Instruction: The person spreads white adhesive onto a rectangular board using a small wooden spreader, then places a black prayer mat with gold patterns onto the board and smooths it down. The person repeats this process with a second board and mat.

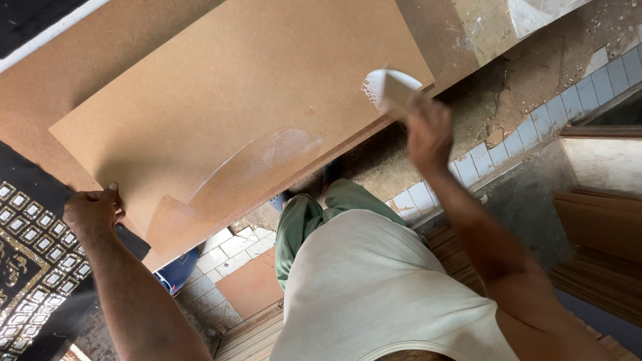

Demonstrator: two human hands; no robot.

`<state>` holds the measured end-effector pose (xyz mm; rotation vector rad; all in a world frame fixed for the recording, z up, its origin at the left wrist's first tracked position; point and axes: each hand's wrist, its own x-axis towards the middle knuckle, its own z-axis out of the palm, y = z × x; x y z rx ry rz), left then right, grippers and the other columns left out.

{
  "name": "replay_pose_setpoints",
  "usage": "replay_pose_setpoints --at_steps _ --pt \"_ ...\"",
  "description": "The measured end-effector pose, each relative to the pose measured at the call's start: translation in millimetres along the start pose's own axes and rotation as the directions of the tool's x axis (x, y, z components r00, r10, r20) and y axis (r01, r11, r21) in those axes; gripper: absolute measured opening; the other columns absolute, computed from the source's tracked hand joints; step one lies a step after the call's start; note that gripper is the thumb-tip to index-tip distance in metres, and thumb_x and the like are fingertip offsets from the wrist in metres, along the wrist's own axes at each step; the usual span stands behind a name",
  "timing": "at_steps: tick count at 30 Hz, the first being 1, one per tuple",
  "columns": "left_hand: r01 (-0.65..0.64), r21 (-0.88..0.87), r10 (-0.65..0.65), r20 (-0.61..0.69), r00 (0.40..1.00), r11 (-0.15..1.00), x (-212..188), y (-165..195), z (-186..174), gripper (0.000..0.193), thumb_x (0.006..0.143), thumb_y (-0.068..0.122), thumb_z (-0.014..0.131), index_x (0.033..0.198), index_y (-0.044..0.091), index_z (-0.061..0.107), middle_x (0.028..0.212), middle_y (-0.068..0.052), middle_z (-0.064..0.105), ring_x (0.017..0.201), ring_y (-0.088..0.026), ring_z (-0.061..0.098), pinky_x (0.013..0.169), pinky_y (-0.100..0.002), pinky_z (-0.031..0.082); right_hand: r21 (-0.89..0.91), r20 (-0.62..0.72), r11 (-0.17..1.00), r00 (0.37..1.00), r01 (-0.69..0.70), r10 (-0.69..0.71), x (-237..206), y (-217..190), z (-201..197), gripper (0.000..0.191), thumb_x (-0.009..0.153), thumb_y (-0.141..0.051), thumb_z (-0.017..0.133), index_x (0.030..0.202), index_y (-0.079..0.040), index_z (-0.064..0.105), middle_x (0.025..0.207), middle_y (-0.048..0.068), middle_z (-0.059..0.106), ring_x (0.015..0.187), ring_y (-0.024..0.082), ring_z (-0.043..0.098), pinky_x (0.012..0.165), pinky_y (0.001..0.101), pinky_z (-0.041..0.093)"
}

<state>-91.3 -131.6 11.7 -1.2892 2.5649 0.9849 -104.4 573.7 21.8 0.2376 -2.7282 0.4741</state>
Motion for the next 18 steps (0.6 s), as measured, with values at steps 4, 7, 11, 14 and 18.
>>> replay_pose_setpoints --at_steps 4,7,11,14,18 --pt "-0.011 -0.035 0.011 0.005 1.0 0.999 1 -4 -4 0.027 0.095 0.018 0.083 0.093 -0.003 0.066 0.087 -0.02 0.072 0.069 -0.022 0.074 0.059 -0.029 0.06 -0.065 0.09 0.959 0.955 -0.276 0.281 64 20 8 0.034 0.103 -0.01 0.071 0.137 -0.007 0.067 0.112 0.014 0.075 0.096 0.025 0.072 0.083 0.037 0.06" --pt "-0.038 -0.086 0.041 0.041 0.998 0.996 7 -8 -6 0.023 0.095 0.016 0.082 0.093 -0.001 0.067 0.088 -0.018 0.073 0.07 -0.021 0.075 0.059 -0.028 0.06 -0.162 0.053 0.984 0.995 -0.075 0.085 60 -30 23 0.028 0.096 -0.007 0.07 0.124 -0.004 0.07 0.094 0.01 0.073 0.078 0.023 0.072 0.071 0.0375 0.058" --pt "-0.056 -0.28 0.09 0.109 0.99 0.958 9 -20 -12 0.021 0.095 0.013 0.081 0.092 0.0 0.066 0.087 -0.017 0.073 0.071 -0.02 0.076 0.056 -0.029 0.064 0.133 0.203 0.983 0.968 0.124 -0.15 2 -181 46 0.01 0.079 -0.001 0.067 0.086 -0.005 0.06 0.08 0.015 0.063 0.074 0.035 0.064 0.06 0.0488 0.05" --pt "-0.053 -0.346 0.105 0.135 0.985 0.937 9 -28 -19 0.021 0.095 0.013 0.082 0.093 0.0 0.066 0.085 -0.015 0.073 0.071 -0.02 0.076 0.054 -0.029 0.065 0.411 0.28 0.873 0.875 0.262 -0.395 -29 -283 50 0.029 0.093 -0.003 0.067 0.121 0.006 0.066 0.107 0.021 0.073 0.083 0.032 0.072 0.06 0.0387 0.056" --pt "-0.154 -0.311 0.195 0.107 0.975 0.938 13 -37 -24 0.027 0.097 0.016 0.084 0.095 -0.005 0.067 0.083 -0.017 0.072 0.07 -0.023 0.074 0.051 -0.031 0.061 0.535 0.443 0.843 0.87 -0.061 -0.218 3 -258 35 0.025 0.095 -0.017 0.074 0.119 -0.01 0.072 0.102 0.014 0.076 0.087 0.033 0.074 0.078 0.0434 0.06"
